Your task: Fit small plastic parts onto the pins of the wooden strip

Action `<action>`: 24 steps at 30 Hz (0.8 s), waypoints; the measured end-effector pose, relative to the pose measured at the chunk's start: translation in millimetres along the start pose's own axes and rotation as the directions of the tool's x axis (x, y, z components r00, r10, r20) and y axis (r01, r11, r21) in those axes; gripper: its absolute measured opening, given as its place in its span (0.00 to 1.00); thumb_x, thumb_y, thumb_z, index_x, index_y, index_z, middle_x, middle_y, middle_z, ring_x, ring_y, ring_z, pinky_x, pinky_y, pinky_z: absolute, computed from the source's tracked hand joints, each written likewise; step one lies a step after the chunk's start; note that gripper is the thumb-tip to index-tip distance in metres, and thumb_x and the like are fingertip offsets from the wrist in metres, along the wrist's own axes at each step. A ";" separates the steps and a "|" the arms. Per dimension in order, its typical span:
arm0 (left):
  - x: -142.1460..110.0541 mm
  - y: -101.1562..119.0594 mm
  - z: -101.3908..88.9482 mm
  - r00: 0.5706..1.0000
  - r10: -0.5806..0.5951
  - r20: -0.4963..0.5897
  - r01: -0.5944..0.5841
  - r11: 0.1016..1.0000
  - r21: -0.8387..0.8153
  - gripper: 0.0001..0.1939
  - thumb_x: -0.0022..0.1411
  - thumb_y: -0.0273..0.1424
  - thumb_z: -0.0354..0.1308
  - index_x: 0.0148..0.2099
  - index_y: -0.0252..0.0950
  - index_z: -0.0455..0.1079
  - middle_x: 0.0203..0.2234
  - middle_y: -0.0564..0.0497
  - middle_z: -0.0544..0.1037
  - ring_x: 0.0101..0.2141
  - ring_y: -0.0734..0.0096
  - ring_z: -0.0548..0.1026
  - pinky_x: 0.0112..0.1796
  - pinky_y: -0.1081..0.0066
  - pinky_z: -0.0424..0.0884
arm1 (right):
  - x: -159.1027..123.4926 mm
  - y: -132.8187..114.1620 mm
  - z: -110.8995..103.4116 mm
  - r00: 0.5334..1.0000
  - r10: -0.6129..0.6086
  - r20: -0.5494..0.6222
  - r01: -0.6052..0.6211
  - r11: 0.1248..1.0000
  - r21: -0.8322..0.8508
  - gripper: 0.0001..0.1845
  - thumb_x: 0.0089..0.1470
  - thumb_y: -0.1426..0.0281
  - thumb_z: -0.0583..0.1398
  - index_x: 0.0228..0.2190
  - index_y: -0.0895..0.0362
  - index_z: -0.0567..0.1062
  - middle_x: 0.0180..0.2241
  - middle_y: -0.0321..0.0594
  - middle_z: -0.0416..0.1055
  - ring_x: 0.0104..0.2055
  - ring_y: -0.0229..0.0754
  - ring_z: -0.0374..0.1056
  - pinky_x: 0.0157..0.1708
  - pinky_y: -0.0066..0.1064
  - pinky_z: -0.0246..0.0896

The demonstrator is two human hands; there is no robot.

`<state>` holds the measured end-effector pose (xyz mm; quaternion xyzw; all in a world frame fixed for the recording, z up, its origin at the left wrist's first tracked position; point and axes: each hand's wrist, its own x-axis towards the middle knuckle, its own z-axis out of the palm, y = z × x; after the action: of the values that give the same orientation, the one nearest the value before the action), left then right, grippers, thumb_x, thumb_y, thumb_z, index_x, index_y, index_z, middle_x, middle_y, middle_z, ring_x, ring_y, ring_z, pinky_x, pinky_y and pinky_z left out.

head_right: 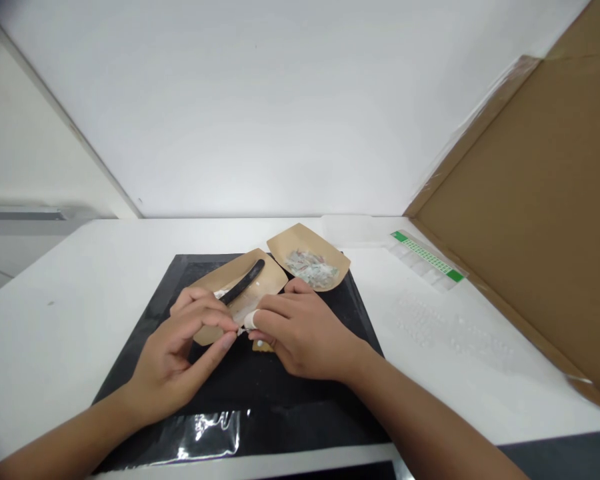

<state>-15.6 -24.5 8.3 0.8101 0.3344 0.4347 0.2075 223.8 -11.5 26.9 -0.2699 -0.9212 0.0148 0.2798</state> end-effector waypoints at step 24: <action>2.8 4.7 3.6 0.999 -0.026 -0.043 0.030 0.996 0.079 0.06 0.64 0.25 0.64 0.42 0.40 0.75 0.31 0.52 0.79 0.41 0.60 0.72 0.44 0.57 0.67 | 1.0 -6.7 4.1 0.998 0.046 0.032 -0.043 0.996 -0.080 0.17 0.71 0.69 0.52 0.28 0.55 0.64 0.26 0.32 0.63 0.26 0.37 0.51 0.38 0.35 0.48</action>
<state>-9.8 -25.9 11.0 0.8036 0.3669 0.4349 0.1743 217.7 -16.2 25.2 -0.3009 -0.9194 -0.0111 0.2529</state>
